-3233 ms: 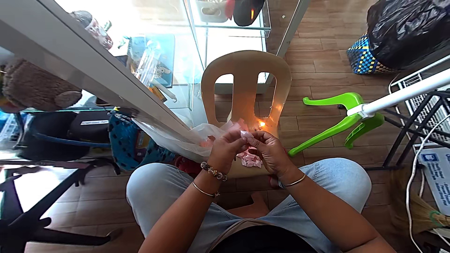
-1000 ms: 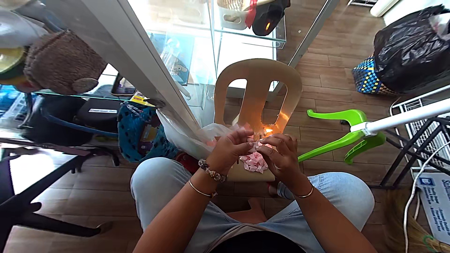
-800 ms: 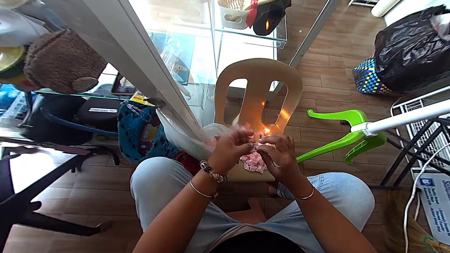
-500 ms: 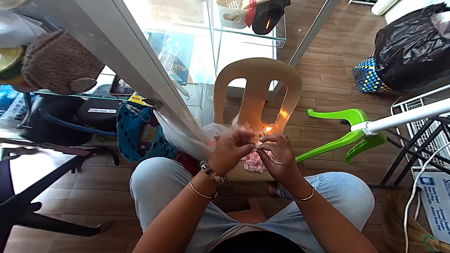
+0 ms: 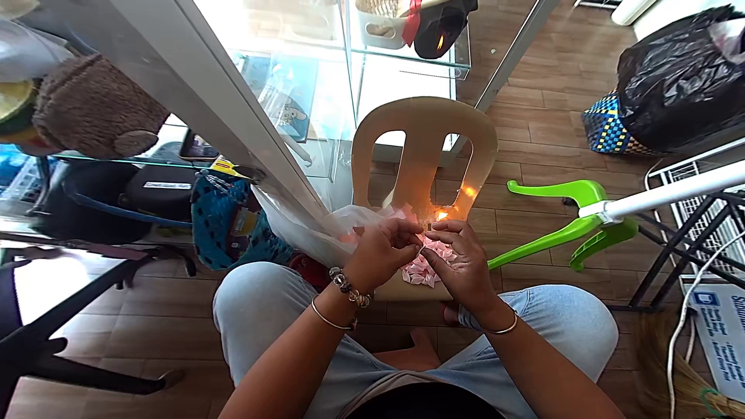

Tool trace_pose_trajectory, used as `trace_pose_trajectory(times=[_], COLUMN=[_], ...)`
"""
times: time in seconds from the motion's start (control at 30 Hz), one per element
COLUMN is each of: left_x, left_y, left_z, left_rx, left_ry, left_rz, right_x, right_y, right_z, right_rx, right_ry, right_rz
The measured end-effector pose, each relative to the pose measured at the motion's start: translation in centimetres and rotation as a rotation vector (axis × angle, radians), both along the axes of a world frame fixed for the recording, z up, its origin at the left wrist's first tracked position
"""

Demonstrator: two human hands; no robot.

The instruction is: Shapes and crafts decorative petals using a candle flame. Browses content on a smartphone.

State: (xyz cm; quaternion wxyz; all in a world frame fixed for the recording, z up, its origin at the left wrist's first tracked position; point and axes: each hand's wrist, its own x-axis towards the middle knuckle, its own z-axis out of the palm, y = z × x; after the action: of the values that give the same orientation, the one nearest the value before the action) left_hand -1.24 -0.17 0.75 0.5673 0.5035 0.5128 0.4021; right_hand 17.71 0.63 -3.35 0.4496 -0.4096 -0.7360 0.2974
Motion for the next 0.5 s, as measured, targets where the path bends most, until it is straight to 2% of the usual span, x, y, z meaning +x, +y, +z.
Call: trace_pose_trajectory(times=[0.2, 0.3, 0.37, 0.5], left_x=[0.0, 0.0, 0.0, 0.2], left_y=[0.0, 0.1, 0.1, 0.4], left_z=[-0.2, -0.2, 0.0, 0.0], left_rx=[0.050, 0.018, -0.082, -0.292], left_ry=[0.037, -0.011, -0.127, -0.456], left_rz=[-0.015, -0.013, 0.005, 0.052], right_x=[0.1, 0.2, 0.2, 0.4], right_y=[0.0, 0.1, 0.1, 0.3], right_z=[0.0, 0.2, 0.5, 1.0], right_rx=[-0.020, -0.012, -0.075, -0.338], right_ry=[-0.018, -0.015, 0.030, 0.265], right_rz=[0.011, 0.027, 0.031, 0.024])
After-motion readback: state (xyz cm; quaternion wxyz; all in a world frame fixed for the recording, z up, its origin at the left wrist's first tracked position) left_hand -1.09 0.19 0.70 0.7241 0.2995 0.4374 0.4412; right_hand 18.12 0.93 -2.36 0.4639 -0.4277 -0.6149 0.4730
